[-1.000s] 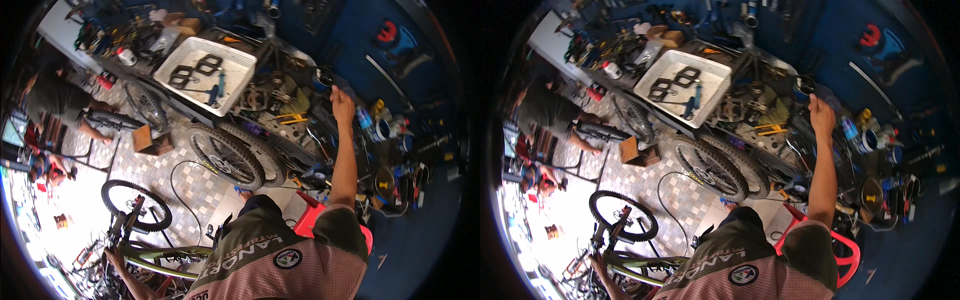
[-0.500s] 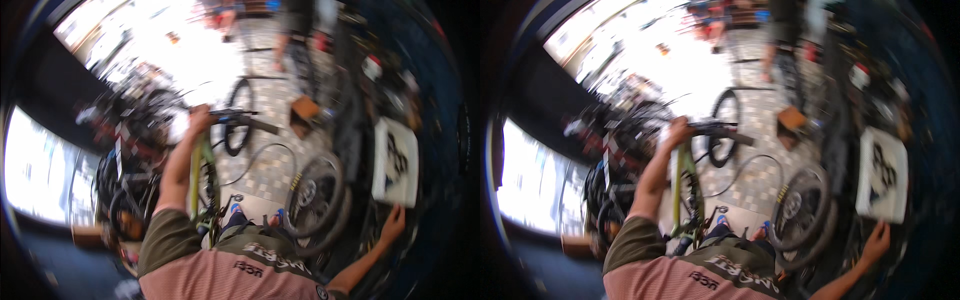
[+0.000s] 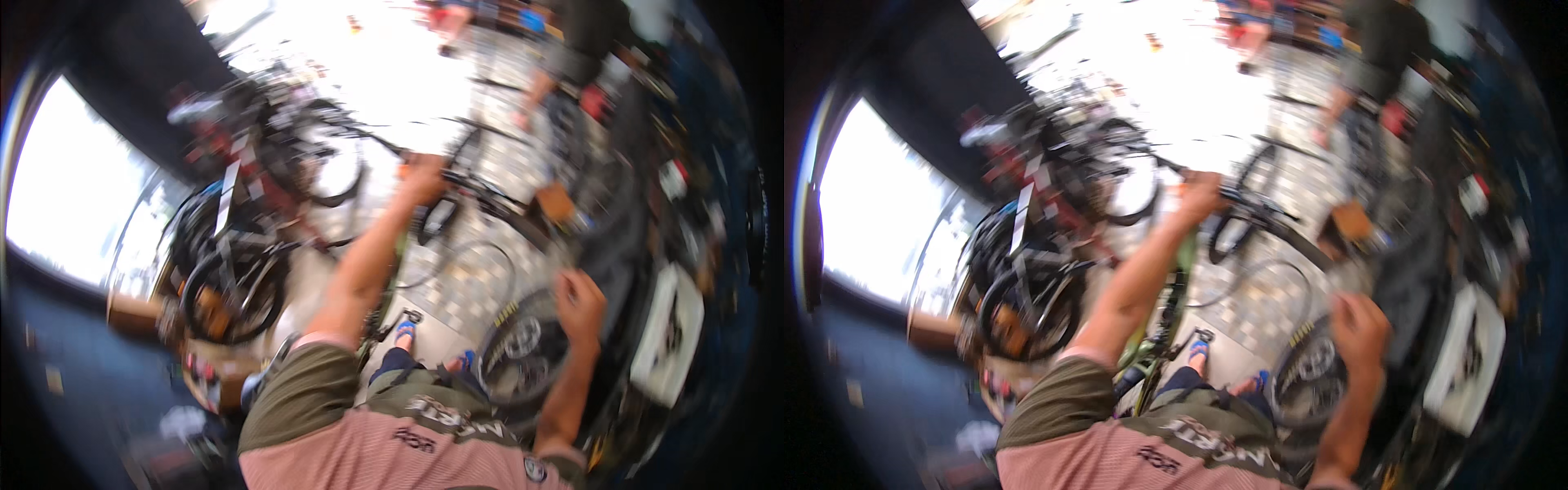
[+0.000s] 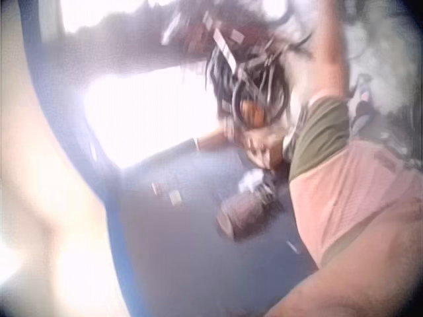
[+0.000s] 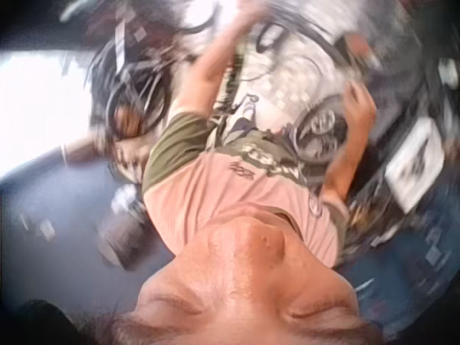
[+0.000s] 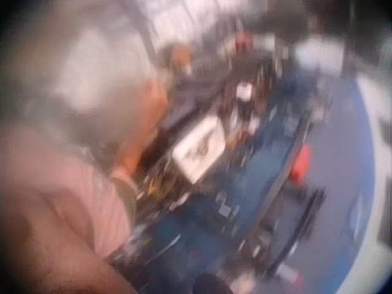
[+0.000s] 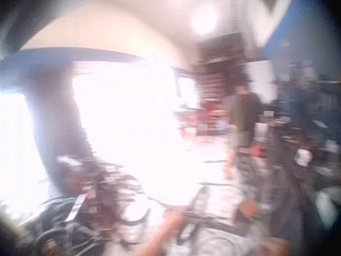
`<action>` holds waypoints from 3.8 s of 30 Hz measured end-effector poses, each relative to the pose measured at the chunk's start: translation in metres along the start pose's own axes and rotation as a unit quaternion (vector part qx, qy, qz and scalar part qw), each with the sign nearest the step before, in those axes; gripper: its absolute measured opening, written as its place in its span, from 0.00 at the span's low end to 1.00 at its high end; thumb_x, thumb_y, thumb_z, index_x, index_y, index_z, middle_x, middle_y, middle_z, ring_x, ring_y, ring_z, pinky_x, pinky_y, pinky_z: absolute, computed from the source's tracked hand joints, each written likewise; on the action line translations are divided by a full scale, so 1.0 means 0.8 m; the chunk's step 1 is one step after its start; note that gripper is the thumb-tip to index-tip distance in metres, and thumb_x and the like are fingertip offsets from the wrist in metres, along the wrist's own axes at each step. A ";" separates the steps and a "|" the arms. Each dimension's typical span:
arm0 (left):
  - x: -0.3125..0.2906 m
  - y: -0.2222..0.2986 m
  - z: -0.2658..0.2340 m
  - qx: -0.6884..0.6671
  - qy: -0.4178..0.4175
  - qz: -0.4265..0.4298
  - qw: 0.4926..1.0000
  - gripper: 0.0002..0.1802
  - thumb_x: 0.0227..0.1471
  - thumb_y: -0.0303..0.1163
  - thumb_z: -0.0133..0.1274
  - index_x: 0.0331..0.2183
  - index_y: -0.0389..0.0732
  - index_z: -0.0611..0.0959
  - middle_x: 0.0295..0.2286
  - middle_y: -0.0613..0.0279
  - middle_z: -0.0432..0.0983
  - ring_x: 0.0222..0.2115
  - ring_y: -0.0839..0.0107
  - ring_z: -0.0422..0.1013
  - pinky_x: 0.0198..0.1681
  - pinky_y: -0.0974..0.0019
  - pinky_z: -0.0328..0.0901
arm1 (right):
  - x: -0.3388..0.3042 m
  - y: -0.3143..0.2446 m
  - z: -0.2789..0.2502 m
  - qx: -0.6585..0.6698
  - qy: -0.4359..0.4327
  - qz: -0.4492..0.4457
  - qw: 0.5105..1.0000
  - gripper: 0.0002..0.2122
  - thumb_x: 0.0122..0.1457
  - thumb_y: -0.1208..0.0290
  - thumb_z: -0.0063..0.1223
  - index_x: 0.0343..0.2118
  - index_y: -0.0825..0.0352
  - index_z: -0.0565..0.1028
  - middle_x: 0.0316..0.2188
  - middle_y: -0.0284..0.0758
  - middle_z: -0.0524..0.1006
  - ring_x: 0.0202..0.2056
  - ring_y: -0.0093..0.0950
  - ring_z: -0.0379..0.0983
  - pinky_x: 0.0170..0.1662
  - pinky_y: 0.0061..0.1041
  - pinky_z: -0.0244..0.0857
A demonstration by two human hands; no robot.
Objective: The person adjusts the handlebar of a green mountain bike using a hex key. They tighten the stem bolts, rotate the handlebar to align it, and test the position by holding the grips.
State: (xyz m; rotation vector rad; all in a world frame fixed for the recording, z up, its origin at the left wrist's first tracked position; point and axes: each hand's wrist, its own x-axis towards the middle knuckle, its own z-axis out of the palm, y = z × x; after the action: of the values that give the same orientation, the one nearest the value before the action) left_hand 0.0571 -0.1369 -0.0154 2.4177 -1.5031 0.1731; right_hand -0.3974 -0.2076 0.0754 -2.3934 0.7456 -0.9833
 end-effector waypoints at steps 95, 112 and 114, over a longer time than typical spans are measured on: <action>-0.137 -0.039 -0.063 -0.018 0.000 0.126 0.992 0.10 0.36 0.34 0.64 0.24 0.47 0.79 0.29 0.64 0.71 0.45 0.60 0.71 0.67 0.44 0.49 | -0.004 0.014 0.474 0.658 -0.532 0.184 0.500 0.22 0.67 0.72 0.61 0.63 0.68 0.74 0.52 0.34 0.82 0.47 0.18 0.80 0.49 0.22 0.77; -0.130 -0.024 -0.063 -0.003 -0.035 0.070 0.997 0.13 0.33 0.34 0.67 0.26 0.47 0.81 0.33 0.65 0.75 0.48 0.60 0.72 0.67 0.42 0.51 | -0.034 0.030 0.398 0.749 -0.513 0.307 0.286 0.30 0.69 0.80 0.55 0.73 0.66 0.62 0.59 0.36 0.78 0.55 0.24 0.77 0.61 0.28 0.74; -0.132 -0.024 -0.060 -0.005 -0.027 0.070 0.997 0.13 0.33 0.34 0.66 0.26 0.46 0.81 0.33 0.65 0.75 0.49 0.59 0.72 0.68 0.42 0.50 | -0.017 0.023 0.390 0.745 -0.516 0.247 0.344 0.32 0.67 0.79 0.61 0.73 0.67 0.62 0.59 0.35 0.78 0.56 0.22 0.76 0.61 0.27 0.72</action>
State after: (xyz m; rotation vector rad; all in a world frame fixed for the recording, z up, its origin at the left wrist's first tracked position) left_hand 0.0289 -0.0238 0.0006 2.3279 -1.6937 0.1309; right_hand -0.1810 -0.1530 -0.1443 -0.5071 -0.1493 0.3638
